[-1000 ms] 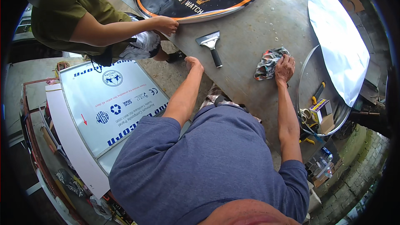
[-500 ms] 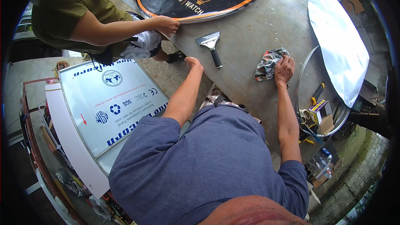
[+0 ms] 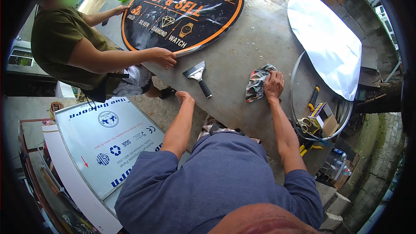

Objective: Applying and smoothing a large circular vinyl decal onto a sign board.

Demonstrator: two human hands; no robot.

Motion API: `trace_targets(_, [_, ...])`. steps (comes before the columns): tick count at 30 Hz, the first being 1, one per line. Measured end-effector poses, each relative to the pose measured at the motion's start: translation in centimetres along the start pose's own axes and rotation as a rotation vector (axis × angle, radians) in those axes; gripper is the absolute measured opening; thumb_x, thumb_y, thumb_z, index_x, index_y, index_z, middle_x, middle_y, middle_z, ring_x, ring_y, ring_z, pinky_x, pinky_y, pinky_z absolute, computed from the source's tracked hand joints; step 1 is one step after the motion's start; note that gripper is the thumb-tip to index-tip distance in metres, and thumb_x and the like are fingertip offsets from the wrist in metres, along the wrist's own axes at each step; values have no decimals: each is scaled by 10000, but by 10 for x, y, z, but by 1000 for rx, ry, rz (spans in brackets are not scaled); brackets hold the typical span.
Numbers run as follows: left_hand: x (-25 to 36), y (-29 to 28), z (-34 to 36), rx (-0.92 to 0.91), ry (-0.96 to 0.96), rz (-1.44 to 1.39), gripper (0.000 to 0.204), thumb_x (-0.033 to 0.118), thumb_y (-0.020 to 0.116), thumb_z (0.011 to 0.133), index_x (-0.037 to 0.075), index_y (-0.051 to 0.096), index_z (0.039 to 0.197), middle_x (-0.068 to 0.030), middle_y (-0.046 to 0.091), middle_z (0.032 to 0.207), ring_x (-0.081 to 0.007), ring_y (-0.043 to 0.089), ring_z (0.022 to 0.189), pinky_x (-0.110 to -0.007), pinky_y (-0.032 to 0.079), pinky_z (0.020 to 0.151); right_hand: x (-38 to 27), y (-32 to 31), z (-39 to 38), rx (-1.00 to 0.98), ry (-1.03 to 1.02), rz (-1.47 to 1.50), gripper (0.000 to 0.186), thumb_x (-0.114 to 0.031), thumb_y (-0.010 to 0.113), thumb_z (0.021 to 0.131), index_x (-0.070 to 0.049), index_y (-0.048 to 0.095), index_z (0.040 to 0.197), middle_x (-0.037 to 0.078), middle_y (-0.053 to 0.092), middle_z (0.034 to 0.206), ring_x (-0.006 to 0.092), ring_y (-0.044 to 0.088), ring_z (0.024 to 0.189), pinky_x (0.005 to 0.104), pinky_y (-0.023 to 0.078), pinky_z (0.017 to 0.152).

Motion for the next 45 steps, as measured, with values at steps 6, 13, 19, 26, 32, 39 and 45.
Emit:
trace_targets(6, [-13,-22,33,94,0,-74,532,484,290,977,223,465,1406,86,475,1445,-102,446,1305,-499,304,1071,-15,2,6,-15,-39,47,123,-205,575,889,-133,612,982,87,576,994,278,572,990,418,466,829])
trace_targets(13, [30,-42,-80,209,9,-111,607,513,301,919,72,603,1208,-90,683,1154,-260,663,1001,-387,514,806,6,-1,0,1,-12,-3,129,-208,576,892,-135,622,988,81,580,1000,277,576,979,410,469,816])
trace_targets(19, [30,-62,-74,393,62,-222,651,531,330,889,-2,662,1063,-177,712,974,-338,686,889,-402,541,704,-8,1,2,-11,-38,29,133,-209,579,891,-133,626,990,84,586,1010,276,576,986,413,470,819])
trace_targets(26, [46,-65,-109,302,78,-70,667,484,315,899,-60,674,1039,-219,701,1019,-375,674,957,-441,548,770,3,2,-1,4,-11,11,135,-207,584,885,-135,628,991,83,588,1008,276,577,988,414,469,828])
trace_targets(32, [34,-59,-66,196,-120,-141,638,443,329,873,-60,635,1116,-226,661,1146,-356,661,1007,-436,526,840,-3,2,3,14,-25,48,147,-209,575,894,-127,631,1002,94,594,1009,288,578,987,418,464,837])
trace_targets(39, [19,-40,-45,95,-106,-96,560,437,294,880,73,628,1144,-102,681,1128,-249,658,973,-336,495,815,5,4,2,40,-8,11,125,-206,587,881,-128,620,972,95,583,982,284,580,973,423,465,821])
trace_targets(45, [20,-40,34,-142,-58,-296,611,468,230,942,121,434,1403,7,496,1416,-144,480,1255,-316,331,1034,-3,-1,5,42,-16,37,124,-208,594,869,-131,618,963,93,570,964,282,578,958,423,467,807])
Point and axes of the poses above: each hand's wrist, its own z-axis towards the middle knuckle, its own y-axis out of the palm, x = y × z, the point moved 4 cm from there along z, towards the middle knuckle
